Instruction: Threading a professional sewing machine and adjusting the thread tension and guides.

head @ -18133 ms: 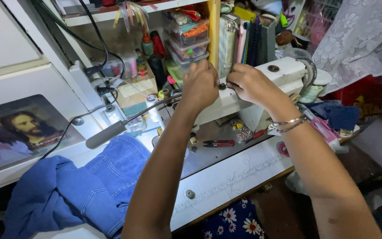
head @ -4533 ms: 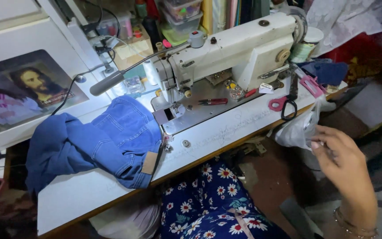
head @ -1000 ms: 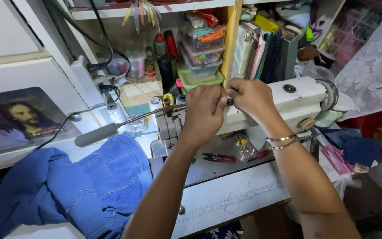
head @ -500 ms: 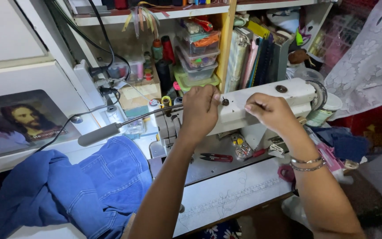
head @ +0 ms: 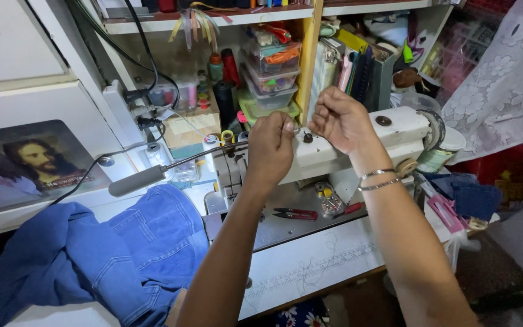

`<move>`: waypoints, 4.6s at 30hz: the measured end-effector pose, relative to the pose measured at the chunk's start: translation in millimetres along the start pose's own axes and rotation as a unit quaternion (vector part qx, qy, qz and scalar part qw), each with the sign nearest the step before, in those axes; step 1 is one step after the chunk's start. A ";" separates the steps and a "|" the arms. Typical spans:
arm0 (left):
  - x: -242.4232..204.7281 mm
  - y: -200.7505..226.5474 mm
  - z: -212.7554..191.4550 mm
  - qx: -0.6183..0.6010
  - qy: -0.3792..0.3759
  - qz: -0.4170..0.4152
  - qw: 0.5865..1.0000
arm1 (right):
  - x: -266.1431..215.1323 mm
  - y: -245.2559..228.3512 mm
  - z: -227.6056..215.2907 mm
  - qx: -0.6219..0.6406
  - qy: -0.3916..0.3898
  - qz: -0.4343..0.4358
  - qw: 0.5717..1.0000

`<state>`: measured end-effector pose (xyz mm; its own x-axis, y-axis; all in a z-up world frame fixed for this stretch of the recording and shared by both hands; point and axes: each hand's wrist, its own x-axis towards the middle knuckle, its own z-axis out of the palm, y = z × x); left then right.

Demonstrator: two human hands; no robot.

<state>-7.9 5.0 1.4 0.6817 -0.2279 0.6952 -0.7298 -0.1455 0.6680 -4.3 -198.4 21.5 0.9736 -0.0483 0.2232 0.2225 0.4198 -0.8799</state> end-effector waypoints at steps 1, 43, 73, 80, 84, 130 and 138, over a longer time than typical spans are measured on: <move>-0.2 -0.3 0.5 -0.002 0.002 0.000 1.000 | 9.4 3.1 -2.0 -0.016 0.015 0.022 1.000; -165.9 27.5 -9.0 0.053 -0.012 0.244 0.968 | -172.3 -10.9 -13.2 -0.164 0.158 -0.109 0.968; -274.7 28.7 -26.5 -0.072 -0.157 0.218 0.960 | -218.9 95.9 49.2 -0.249 -0.058 0.053 0.965; -272.1 25.3 -35.0 -0.083 0.068 0.037 0.994 | -262.3 105.4 67.8 -0.296 -0.060 0.079 0.950; -230.2 31.6 -30.1 -0.458 0.014 -0.358 0.813 | -279.2 113.5 71.2 -0.396 -0.125 0.087 0.905; -304.9 47.7 -121.4 -0.092 -0.249 -0.212 0.941 | -285.1 42.0 29.5 -0.413 -0.056 -0.062 0.907; -337.4 35.3 -139.8 0.085 -0.330 -0.130 0.931 | -339.3 55.8 -21.8 -0.456 0.113 0.009 0.883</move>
<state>-256.5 211.4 -172.4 0.6979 -0.6975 0.1627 -0.5796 -0.4165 0.7004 -321.1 -178.4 -112.5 0.9396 -0.2718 0.2079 0.0561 -0.4770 -0.8771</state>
